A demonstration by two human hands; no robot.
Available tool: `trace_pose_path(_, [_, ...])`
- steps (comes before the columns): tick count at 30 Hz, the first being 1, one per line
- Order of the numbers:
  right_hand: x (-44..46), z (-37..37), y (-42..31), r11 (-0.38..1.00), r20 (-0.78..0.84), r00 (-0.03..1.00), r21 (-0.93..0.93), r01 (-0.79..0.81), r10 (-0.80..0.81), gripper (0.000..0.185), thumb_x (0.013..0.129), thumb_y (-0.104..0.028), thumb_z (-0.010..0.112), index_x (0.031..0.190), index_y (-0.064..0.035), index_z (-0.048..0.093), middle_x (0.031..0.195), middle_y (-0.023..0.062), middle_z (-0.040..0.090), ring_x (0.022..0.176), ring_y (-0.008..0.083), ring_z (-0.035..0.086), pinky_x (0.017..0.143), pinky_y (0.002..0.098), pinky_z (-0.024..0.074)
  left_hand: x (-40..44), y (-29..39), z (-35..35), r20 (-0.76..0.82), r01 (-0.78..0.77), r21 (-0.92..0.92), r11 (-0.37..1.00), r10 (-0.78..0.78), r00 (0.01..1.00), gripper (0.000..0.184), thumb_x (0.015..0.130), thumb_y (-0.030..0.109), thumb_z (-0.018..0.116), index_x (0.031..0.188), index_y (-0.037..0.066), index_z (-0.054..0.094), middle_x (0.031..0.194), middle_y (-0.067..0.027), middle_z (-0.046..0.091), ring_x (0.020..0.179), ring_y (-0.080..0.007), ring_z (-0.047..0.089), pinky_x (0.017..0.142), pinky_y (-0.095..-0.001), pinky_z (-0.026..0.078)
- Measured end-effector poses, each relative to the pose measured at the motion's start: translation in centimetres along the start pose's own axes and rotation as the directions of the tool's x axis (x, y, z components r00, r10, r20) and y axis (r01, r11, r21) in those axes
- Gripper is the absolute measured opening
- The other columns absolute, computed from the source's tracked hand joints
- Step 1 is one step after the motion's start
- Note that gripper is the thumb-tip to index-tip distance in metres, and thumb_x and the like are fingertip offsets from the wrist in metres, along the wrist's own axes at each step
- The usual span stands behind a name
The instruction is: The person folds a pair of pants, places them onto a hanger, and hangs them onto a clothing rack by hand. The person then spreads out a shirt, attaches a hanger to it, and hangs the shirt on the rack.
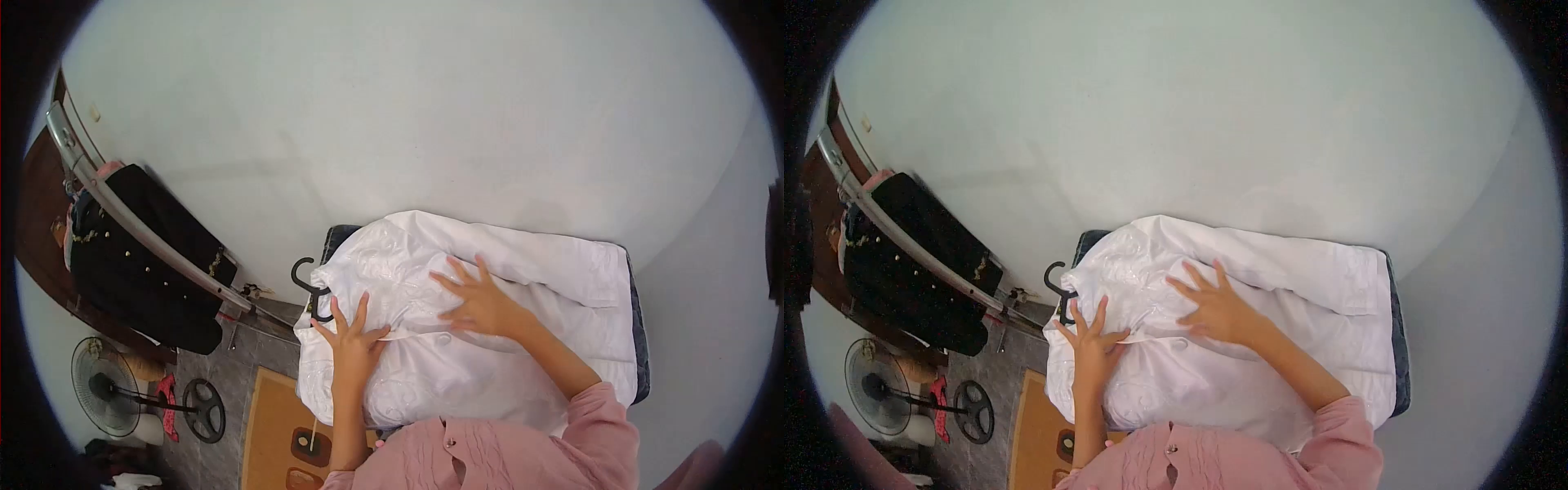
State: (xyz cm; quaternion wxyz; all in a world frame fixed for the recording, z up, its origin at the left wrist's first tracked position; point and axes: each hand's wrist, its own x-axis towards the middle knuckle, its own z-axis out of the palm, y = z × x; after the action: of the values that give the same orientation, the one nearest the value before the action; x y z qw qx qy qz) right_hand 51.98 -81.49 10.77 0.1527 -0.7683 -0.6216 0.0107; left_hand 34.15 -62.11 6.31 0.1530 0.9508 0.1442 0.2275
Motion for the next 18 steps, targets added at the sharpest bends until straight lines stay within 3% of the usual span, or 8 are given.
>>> trace_pose_path(2, [-0.6,1.6,-0.9,0.998,0.105,0.992,0.003,0.065,-0.064,0.031,0.074,-0.022,0.066,0.104,-0.0272,0.069,0.149,0.0025,0.024,0.139,0.0309,0.013,0.104,0.0662,0.0077,-0.2,0.1,-0.3,0.054,0.027,0.019,0.999,-0.028,0.998,0.022,0.061,0.017,0.078,0.082,0.024,0.074,0.144,0.0007,0.036,0.137,-0.0404,0.011,0.096,-0.0738,-0.005])
trace_pose_path(3, [-0.7,2.2,-1.2,0.998,0.145,0.988,-0.015,0.062,-0.06,0.032,0.071,-0.023,0.066,0.103,-0.0238,0.069,0.15,0.003,0.02,0.14,0.0302,0.01,0.103,0.0678,0.0071,-0.1,0.4,-0.9,0.135,0.024,0.061,0.998,-0.032,0.99,0.029,0.065,0.024,0.076,0.093,0.025,0.073,0.147,-0.0024,0.03,0.137,-0.0434,0.007,0.095,-0.0746,-0.005])
trace_pose_path(7, [-0.9,3.1,-2.1,0.996,0.127,0.989,-0.046,0.076,-0.07,0.039,0.066,-0.027,0.067,0.104,-0.0214,0.068,0.15,0.009,0.019,0.14,0.0312,0.008,0.099,0.0723,0.0078,-0.5,3.0,-1.3,0.098,-0.043,-0.06,0.997,0.049,0.994,0.041,0.07,0.036,0.072,0.109,0.026,0.067,0.147,-0.0048,0.029,0.135,-0.0482,0.008,0.093,-0.0744,-0.008])
trace_pose_path(11, [-0.9,3.1,-3.2,0.998,0.212,0.977,-0.044,0.039,-0.029,0.037,0.066,-0.029,0.068,0.101,-0.0182,0.068,0.15,0.0079,0.018,0.14,0.0313,0.007,0.099,0.0728,0.0064,-0.7,4.5,0.5,0.158,-0.175,-0.099,0.98,0.189,0.969,0.038,0.071,0.04,0.071,0.107,0.027,0.068,0.147,-0.0042,0.03,0.135,-0.0478,0.009,0.091,-0.075,-0.009])
trace_pose_path(14, [-1.0,3.0,-3.6,0.998,0.251,0.968,-0.065,0.025,-0.008,0.035,0.068,-0.029,0.068,0.101,-0.0186,0.068,0.15,0.0071,0.019,0.14,0.0307,0.006,0.098,0.0731,0.0046,-0.9,4.5,1.6,0.145,-0.135,-0.076,0.988,0.145,0.979,0.038,0.071,0.044,0.071,0.106,0.028,0.068,0.148,-0.0045,0.029,0.134,-0.0484,0.008,0.091,-0.0748,-0.009])
trace_pose_path(15, [-1.1,3.2,-3.2,0.998,0.252,0.968,-0.066,0.023,-0.005,0.035,0.068,-0.029,0.068,0.101,-0.0186,0.068,0.15,0.0071,0.019,0.14,0.0307,0.006,0.098,0.0731,0.0046,-0.9,4.4,1.8,0.145,-0.137,-0.078,0.988,0.147,0.978,0.038,0.071,0.044,0.071,0.106,0.028,0.068,0.148,-0.0045,0.029,0.134,-0.0484,0.008,0.091,-0.0748,-0.009])
trace_pose_path(17, [-1.7,3.9,-2.1,0.998,0.017,0.999,0.037,0.051,-0.051,0.031,0.069,-0.03,0.068,0.098,-0.0186,0.068,0.149,0.0059,0.022,0.14,0.0311,0.009,0.097,0.0737,0.0038,-1.1,4.1,2.2,0.089,-0.094,-0.09,0.992,0.102,0.991,0.043,0.072,0.045,0.07,0.112,0.029,0.065,0.149,-0.0077,0.025,0.135,-0.0487,0.005,0.09,-0.0752,-0.01])
trace_pose_path(18, [-1.8,3.6,-1.8,0.998,0.019,0.998,0.038,0.054,-0.055,0.031,0.069,-0.03,0.068,0.098,-0.0186,0.068,0.149,0.0059,0.022,0.14,0.0311,0.009,0.097,0.0737,0.0038,-1.2,4.0,2.5,0.089,-0.09,-0.089,0.992,0.097,0.991,0.043,0.072,0.045,0.07,0.112,0.029,0.065,0.149,-0.0077,0.025,0.135,-0.0487,0.005,0.09,-0.0752,-0.01])
